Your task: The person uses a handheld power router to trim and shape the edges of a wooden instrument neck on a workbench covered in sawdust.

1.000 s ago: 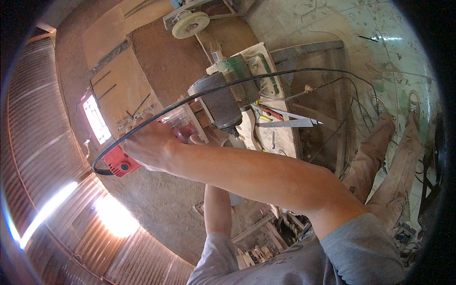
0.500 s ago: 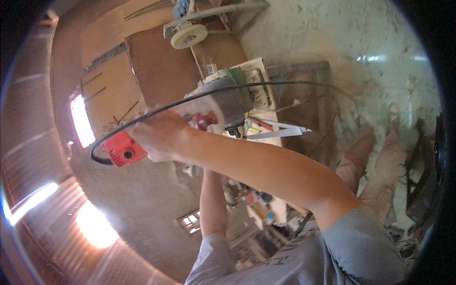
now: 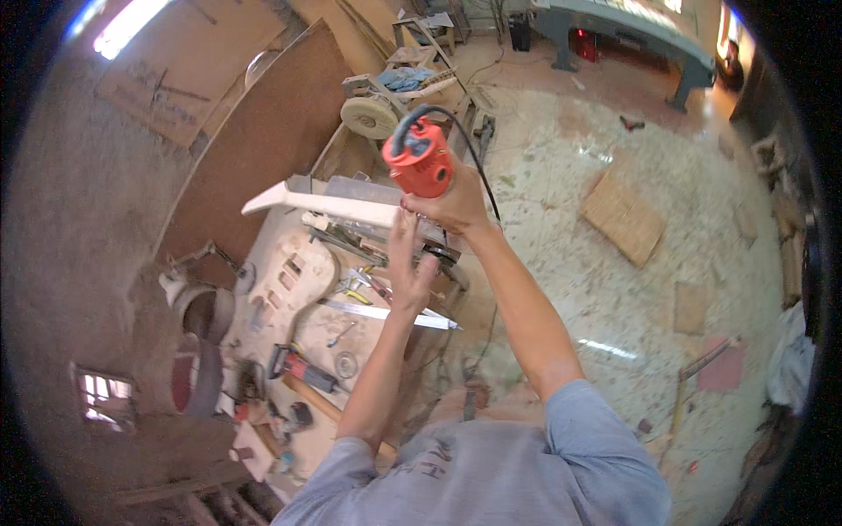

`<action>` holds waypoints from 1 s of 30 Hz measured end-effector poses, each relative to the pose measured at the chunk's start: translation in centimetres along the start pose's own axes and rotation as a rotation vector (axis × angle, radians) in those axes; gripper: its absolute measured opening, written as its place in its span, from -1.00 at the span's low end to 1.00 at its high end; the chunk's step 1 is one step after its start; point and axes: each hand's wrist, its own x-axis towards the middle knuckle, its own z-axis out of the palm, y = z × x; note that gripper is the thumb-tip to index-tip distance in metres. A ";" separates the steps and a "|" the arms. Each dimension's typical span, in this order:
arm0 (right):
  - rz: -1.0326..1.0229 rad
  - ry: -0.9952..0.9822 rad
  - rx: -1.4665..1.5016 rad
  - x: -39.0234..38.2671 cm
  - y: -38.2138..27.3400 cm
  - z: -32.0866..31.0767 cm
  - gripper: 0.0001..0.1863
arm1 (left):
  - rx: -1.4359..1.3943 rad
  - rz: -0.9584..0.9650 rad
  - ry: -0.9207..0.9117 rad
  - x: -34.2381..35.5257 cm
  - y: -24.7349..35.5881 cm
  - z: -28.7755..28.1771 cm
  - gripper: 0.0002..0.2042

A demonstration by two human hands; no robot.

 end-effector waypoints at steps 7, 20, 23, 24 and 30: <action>-0.016 0.040 -0.066 -0.8 0.2 0.2 -0.54 | -0.150 -0.136 -0.025 1.0 1.8 -1.2 -0.03; 0.031 0.082 -0.062 -1.9 -1.0 1.2 -0.51 | -0.099 0.114 -0.076 2.5 -1.8 -2.5 -0.22; 0.038 0.093 -0.116 -1.8 -0.7 0.8 -0.51 | -0.101 0.136 -0.146 2.6 -2.1 -3.2 -0.31; 0.053 0.095 -0.087 -1.8 -0.7 0.9 -0.50 | -0.103 0.143 -0.174 3.1 -1.9 -3.6 -0.34; 0.028 0.131 -0.055 -2.2 -0.1 1.9 -0.44 | -0.427 -0.217 0.177 4.2 1.3 0.8 -0.42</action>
